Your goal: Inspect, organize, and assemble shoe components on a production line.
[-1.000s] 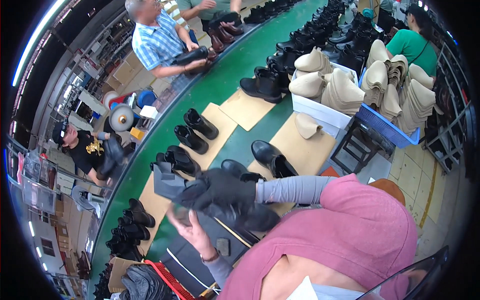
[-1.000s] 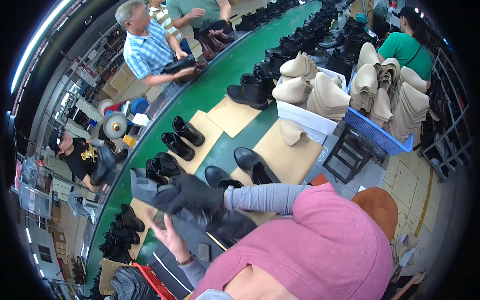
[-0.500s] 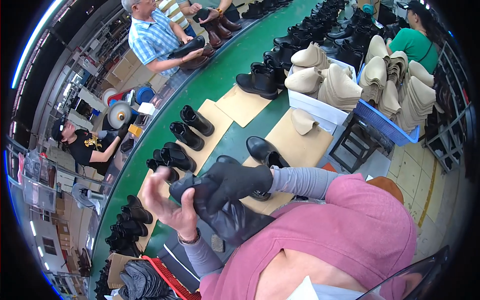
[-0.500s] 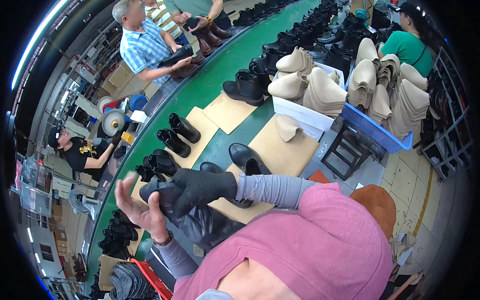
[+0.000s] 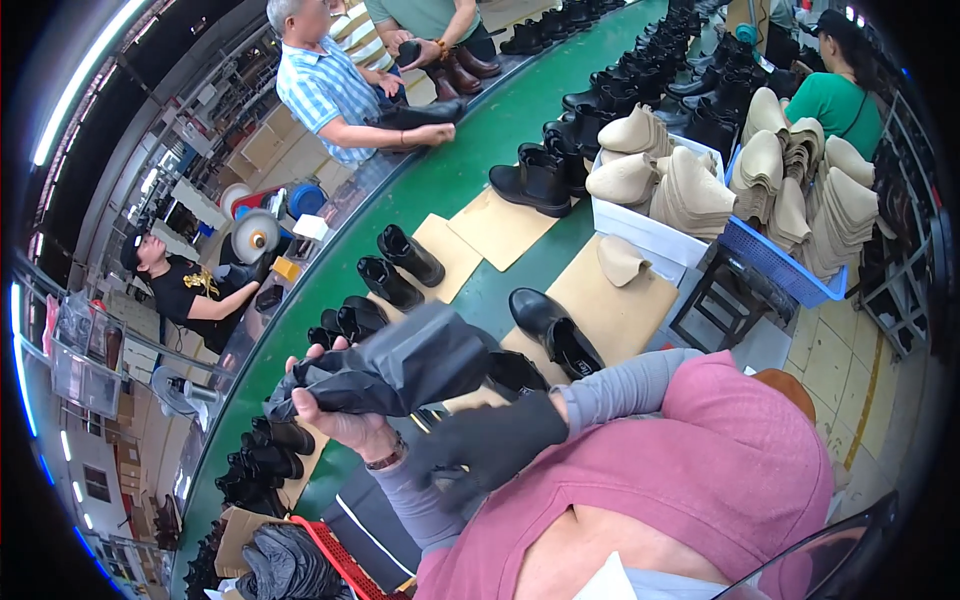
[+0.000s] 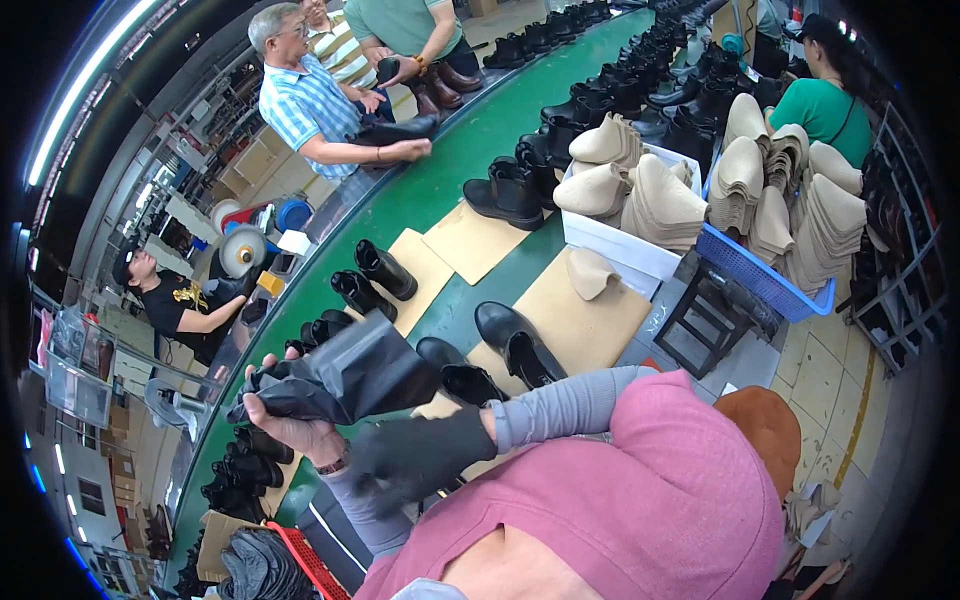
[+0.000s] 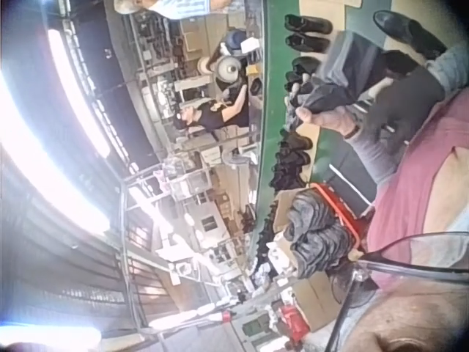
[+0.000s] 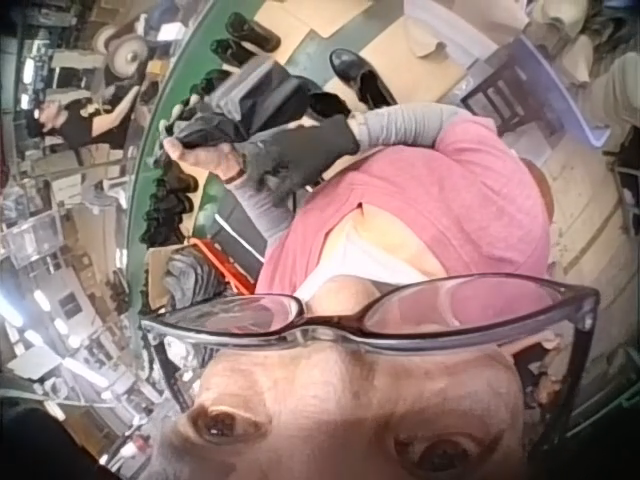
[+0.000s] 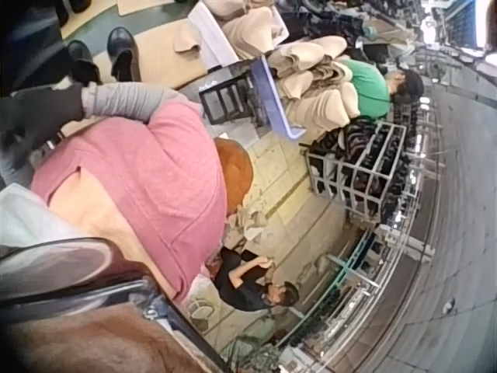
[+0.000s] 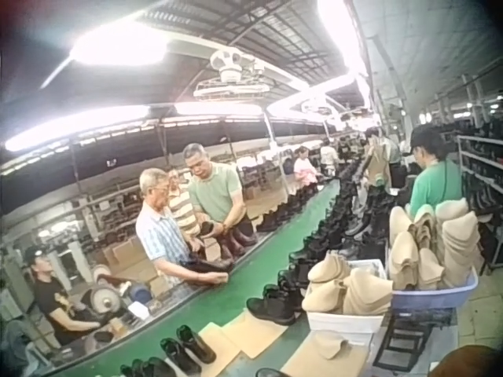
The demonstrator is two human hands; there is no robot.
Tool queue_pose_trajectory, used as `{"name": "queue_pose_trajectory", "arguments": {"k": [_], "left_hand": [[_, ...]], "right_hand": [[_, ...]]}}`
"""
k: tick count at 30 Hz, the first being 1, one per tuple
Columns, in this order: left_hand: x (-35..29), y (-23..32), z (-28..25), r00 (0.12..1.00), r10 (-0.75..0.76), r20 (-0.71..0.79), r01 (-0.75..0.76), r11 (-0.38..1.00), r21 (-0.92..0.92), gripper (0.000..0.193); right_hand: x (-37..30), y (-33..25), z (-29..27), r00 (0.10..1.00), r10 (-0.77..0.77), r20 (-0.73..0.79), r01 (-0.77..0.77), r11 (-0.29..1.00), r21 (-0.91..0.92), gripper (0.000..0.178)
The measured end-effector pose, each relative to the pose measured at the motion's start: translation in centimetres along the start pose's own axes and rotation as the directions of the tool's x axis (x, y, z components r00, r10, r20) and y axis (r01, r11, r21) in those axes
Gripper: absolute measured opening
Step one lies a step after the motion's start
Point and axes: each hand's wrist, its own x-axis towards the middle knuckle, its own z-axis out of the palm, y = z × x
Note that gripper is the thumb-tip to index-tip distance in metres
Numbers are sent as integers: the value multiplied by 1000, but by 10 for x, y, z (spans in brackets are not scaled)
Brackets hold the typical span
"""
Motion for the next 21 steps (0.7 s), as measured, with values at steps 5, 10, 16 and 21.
{"name": "queue_pose_trajectory", "arguments": {"k": [5, 10, 16, 21], "left_hand": [[-14, -3, 9, 994, -15, 110, 27, 993, -113, 62], [-42, -28, 17, 996, -17, 92, 26, 995, -91, 72], [-60, -43, 14, 993, -61, 106, 60, 998, 6, 78], [-46, -53, 12, 957, -169, 237, 117, 969, 218, 94]], "right_hand": [[-22, 30, 6, 451, 808, 379, -694, 51, 718, 49], [-7, 33, -6, 540, 828, -152, -462, 443, 768, 35], [-8, 14, 6, 771, 517, -372, -207, 755, 622, 51], [-8, 17, -50, 528, 813, 244, -737, 296, 607, 43]]}}
